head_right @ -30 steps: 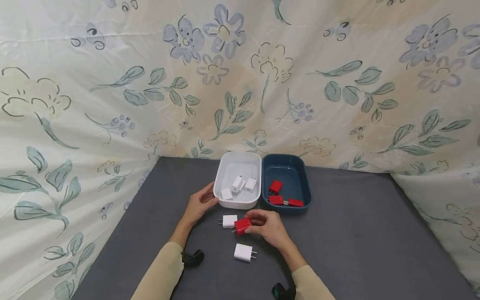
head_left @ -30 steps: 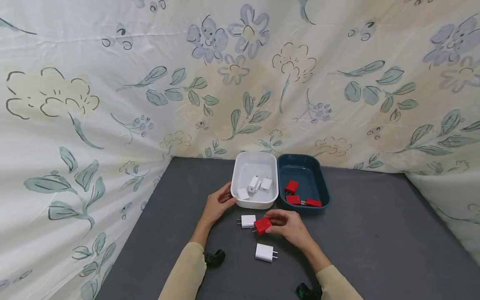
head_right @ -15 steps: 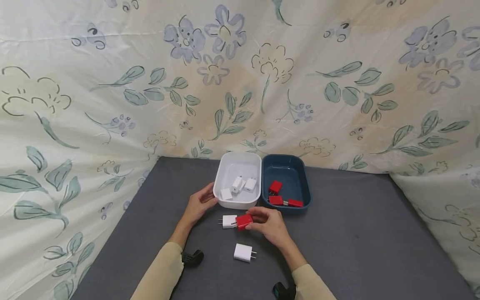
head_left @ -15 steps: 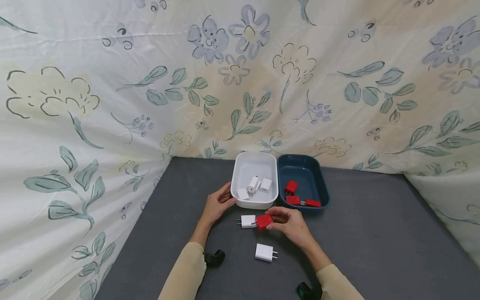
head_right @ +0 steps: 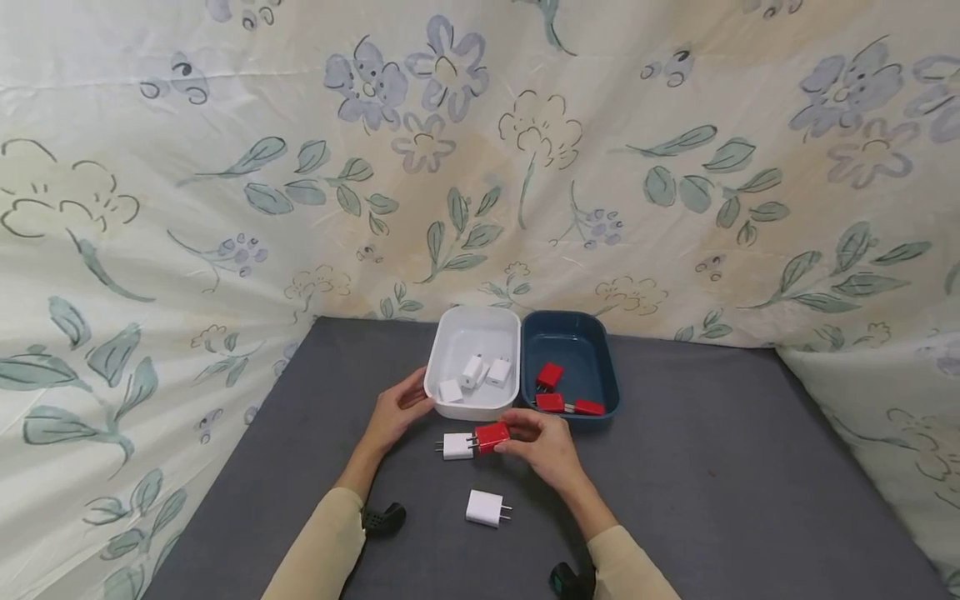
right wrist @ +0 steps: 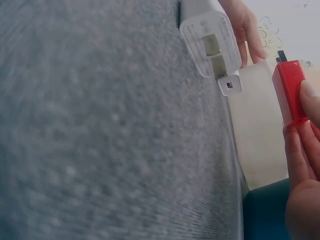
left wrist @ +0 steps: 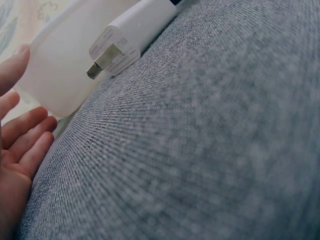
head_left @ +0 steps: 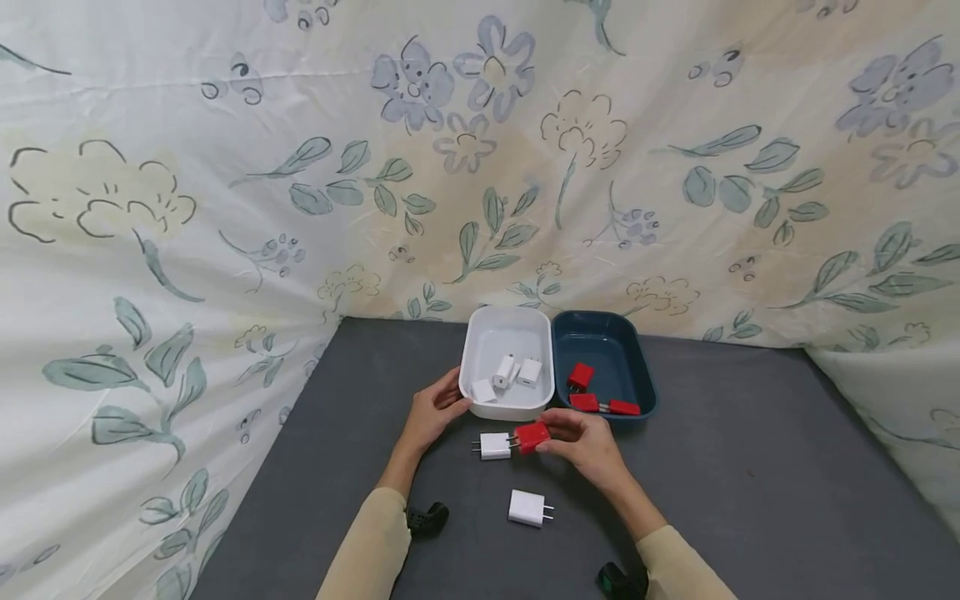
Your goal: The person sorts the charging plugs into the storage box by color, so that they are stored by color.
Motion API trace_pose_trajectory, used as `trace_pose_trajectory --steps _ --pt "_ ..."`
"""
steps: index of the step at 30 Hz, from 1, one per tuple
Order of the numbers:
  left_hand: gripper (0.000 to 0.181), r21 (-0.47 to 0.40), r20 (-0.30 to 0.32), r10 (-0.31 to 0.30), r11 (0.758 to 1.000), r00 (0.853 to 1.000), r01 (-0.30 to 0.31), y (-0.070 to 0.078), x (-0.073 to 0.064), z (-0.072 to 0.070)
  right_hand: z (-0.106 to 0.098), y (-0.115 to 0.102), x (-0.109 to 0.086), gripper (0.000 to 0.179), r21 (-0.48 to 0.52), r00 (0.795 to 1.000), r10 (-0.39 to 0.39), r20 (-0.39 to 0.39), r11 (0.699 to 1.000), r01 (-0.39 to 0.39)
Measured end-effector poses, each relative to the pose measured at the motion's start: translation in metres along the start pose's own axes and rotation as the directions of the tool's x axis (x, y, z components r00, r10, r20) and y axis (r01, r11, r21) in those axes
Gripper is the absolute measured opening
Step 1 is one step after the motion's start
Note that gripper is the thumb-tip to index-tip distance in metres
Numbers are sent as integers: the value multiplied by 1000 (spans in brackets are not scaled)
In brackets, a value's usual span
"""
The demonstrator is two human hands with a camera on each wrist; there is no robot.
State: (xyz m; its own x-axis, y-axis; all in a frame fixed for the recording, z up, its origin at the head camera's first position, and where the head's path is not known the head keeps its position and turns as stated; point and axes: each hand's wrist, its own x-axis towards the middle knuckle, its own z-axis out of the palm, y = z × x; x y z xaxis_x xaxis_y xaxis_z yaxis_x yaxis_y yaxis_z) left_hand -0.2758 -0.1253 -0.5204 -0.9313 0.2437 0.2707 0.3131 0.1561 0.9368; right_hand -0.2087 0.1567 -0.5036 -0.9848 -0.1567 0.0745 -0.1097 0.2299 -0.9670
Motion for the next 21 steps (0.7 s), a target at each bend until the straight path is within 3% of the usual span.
trace_pose_trajectory --steps 5,13,17,21 --pt "64 -3 -6 3 1000 1000 -3 0 -1 0 -2 2 3 51 -1 999 6 -53 1000 -6" --pt "64 -5 -10 14 1000 1000 -14 0 0 -1 -9 -24 3 48 -29 995 -5 -97 1000 3" --pt "64 1 -3 -14 1000 1000 14 -1 0 0 -13 -12 8 50 -38 992 1 -126 999 -6" --pt "63 1 -3 2 1000 1000 -2 -2 0 1 -16 -4 13 51 -40 987 -7 -160 999 0"
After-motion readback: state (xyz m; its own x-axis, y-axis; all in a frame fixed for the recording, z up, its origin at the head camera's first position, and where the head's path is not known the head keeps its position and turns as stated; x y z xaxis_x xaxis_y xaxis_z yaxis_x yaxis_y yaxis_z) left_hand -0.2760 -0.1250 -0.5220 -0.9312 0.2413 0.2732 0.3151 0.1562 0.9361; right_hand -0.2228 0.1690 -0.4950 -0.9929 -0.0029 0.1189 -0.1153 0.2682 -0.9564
